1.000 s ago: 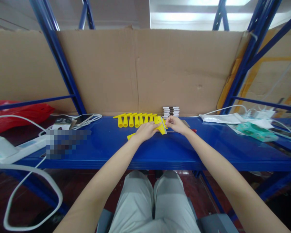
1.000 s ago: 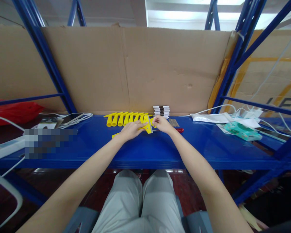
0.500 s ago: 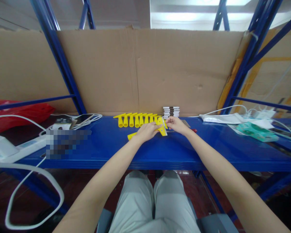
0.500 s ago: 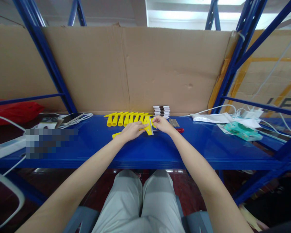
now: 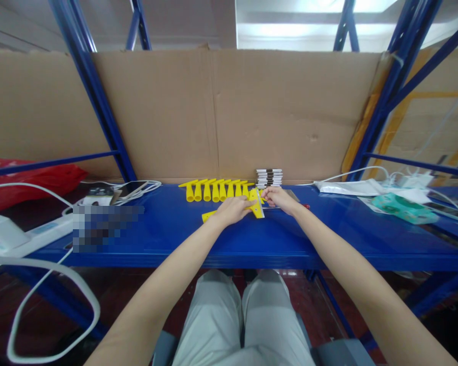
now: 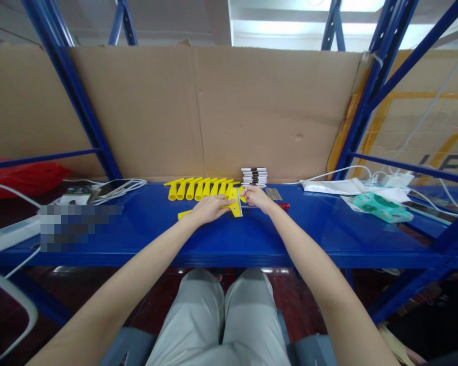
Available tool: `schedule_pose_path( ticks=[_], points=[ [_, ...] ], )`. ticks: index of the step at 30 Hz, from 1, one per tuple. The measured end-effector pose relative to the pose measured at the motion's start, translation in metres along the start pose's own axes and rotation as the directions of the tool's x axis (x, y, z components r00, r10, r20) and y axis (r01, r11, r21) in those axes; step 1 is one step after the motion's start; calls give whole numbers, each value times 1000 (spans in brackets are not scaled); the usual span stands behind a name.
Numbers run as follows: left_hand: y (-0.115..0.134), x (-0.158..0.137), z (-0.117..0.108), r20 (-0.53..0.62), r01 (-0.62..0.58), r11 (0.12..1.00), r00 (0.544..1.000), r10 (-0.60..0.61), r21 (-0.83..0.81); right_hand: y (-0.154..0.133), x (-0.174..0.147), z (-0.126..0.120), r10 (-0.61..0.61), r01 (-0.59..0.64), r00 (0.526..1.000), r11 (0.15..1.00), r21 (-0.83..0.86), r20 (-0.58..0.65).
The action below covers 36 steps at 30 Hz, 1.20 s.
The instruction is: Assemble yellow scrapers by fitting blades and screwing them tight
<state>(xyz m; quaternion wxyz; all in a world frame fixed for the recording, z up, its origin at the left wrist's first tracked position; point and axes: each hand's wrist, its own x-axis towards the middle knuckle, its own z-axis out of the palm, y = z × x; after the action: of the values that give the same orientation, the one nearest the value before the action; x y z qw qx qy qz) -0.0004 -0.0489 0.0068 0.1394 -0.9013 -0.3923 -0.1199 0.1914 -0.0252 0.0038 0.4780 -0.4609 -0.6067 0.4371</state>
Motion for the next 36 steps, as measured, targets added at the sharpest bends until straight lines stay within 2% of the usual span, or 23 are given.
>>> schedule_pose_path(
  ticks=[5, 15, 21, 26, 36],
  points=[
    [1, 1, 3, 33, -23, 1000, 999, 23, 3, -3, -2, 3, 52, -52, 999, 998, 26, -2],
    [2, 2, 2, 31, -26, 999, 999, 25, 29, -8, -6, 6, 88, -87, 996, 994, 70, -5],
    [3, 2, 4, 30, -23, 999, 999, 22, 40, -11, -7, 6, 152, -148, 988, 983, 107, -35],
    [2, 1, 6, 26, -19, 999, 1000, 18, 47, -13, -8, 5, 210, -212, 977, 963, 164, 30],
    [2, 0, 6, 28, -13, 998, 1000, 12, 62, -17, -9, 1, 335, -369, 925, 905, 209, 181]
  ],
)
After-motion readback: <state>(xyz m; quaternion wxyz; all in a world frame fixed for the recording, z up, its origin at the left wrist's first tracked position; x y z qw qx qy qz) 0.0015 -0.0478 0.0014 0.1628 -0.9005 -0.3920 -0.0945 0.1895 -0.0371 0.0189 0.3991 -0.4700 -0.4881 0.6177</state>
